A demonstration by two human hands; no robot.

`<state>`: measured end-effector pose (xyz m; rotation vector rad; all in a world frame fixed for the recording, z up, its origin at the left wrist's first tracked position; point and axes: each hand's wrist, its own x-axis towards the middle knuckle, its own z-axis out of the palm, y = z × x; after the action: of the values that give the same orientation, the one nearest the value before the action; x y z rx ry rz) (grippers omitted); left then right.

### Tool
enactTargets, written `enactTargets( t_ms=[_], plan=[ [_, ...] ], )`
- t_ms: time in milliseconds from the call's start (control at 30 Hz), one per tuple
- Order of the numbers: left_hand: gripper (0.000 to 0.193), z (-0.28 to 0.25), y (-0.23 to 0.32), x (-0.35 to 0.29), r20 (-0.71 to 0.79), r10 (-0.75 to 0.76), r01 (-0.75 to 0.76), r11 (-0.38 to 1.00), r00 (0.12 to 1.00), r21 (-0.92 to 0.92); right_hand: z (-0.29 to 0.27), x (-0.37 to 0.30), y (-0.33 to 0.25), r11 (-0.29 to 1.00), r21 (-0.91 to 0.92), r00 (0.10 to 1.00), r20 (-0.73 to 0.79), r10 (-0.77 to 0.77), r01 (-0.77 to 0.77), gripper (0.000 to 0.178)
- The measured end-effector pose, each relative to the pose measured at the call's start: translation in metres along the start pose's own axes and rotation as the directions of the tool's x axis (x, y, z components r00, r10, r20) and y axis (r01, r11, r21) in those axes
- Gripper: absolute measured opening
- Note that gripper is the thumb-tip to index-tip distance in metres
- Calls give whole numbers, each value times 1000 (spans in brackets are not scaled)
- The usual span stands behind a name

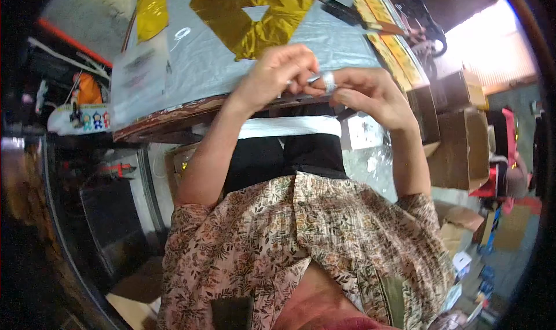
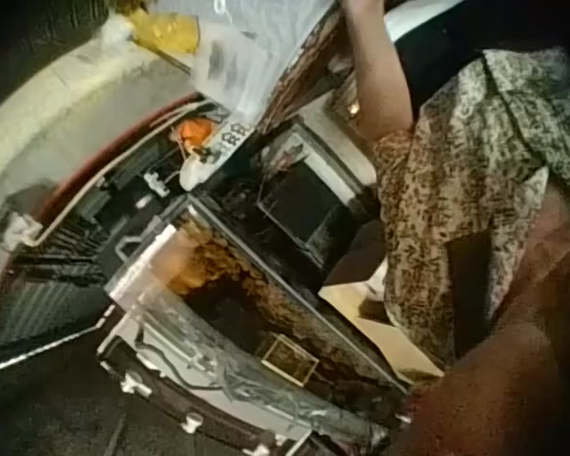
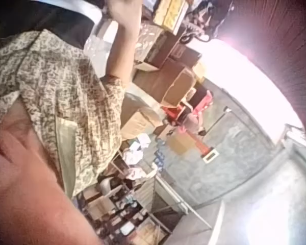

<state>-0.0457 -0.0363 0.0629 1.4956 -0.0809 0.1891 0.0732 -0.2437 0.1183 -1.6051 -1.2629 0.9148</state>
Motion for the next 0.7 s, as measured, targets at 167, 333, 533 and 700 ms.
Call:
enactTargets(
  t_ms=[167, 333, 533, 700],
  plan=[
    [16, 27, -23, 0, 101, -21, 30, 996, 995, -85, 16, 18, -14, 970, 163, 960, -245, -137, 180, 50],
    [14, 13, -11, -4, -99, 147, -71, 837, 984, 543, 21, 22, 15, 980, -177, 974, -219, 51, -91, 37],
    [19, -4, -9, -14, 30, 150, -136, 768, 988, 625, 30, 23, 28, 995, -13, 991, -82, 102, -103, 29],
    [21, -10, -15, -27, 160, -105, 85, 988, 981, 129, 41, 24, 39, 925, 355, 989, -18, 150, -134, 19]
  ],
)
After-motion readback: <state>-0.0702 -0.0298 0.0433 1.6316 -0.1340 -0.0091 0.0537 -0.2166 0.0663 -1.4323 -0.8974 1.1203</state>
